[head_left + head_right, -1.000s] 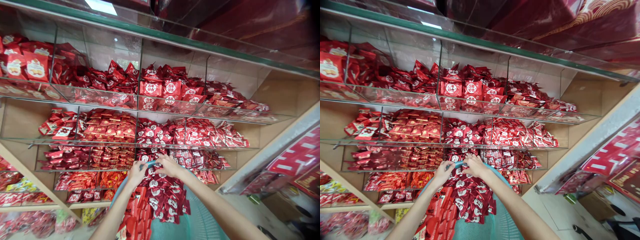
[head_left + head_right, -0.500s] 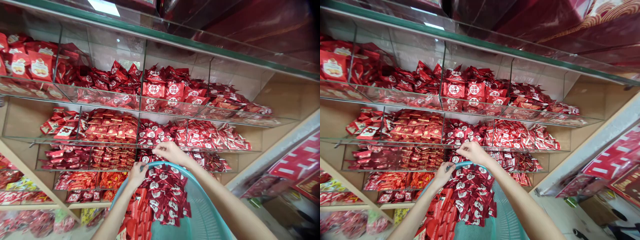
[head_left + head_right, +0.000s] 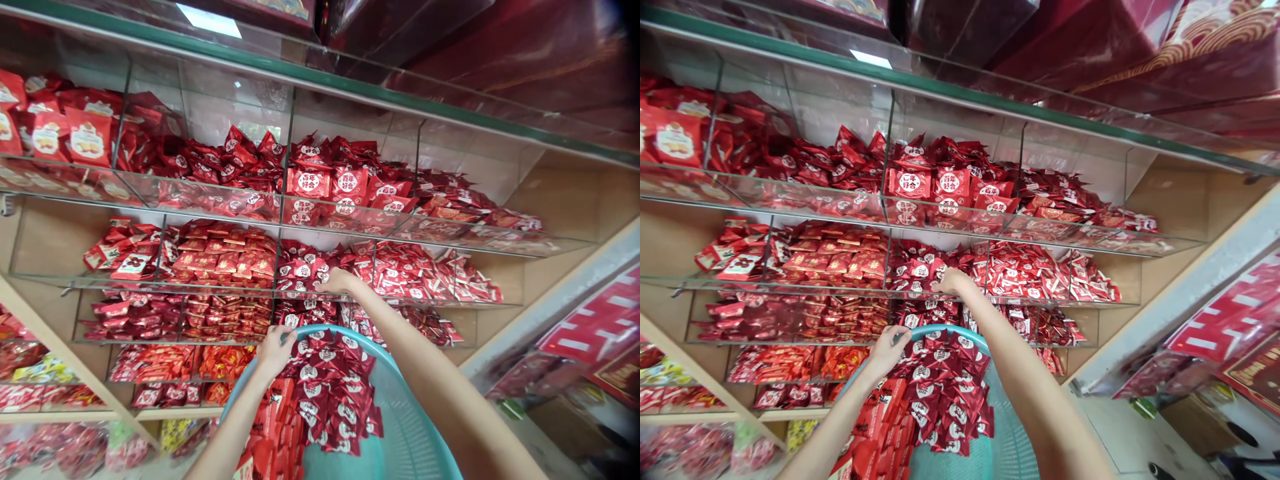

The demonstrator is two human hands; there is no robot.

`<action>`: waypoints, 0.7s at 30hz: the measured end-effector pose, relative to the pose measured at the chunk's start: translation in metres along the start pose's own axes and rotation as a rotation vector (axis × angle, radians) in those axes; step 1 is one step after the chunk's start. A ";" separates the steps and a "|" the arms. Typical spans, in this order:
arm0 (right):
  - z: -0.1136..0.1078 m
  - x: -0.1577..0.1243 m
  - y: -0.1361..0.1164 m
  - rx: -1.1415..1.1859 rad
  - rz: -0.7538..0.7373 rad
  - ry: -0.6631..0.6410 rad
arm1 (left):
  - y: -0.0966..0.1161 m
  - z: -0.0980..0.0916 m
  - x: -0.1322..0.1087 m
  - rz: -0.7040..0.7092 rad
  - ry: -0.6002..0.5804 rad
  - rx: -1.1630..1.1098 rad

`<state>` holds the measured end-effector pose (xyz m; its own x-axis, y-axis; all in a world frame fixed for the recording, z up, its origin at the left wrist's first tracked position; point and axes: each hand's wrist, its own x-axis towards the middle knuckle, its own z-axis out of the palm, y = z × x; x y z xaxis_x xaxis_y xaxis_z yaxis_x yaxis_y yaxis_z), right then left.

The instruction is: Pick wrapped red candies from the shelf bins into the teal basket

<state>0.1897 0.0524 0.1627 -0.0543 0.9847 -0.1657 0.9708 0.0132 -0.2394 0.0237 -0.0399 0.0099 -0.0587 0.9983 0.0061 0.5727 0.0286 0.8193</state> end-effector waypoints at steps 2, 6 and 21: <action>0.002 0.001 0.000 0.044 0.006 -0.013 | 0.001 0.000 -0.001 -0.007 0.007 0.007; 0.008 -0.003 0.000 0.175 0.021 0.015 | 0.003 0.000 -0.002 -0.026 0.011 0.013; -0.032 -0.048 0.016 0.501 -0.160 0.215 | -0.002 0.004 0.003 -0.040 0.013 0.039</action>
<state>0.2152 0.0105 0.1976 -0.0915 0.9912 0.0959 0.7225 0.1324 -0.6786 0.0254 -0.0368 0.0063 -0.0933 0.9955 -0.0186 0.6008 0.0711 0.7962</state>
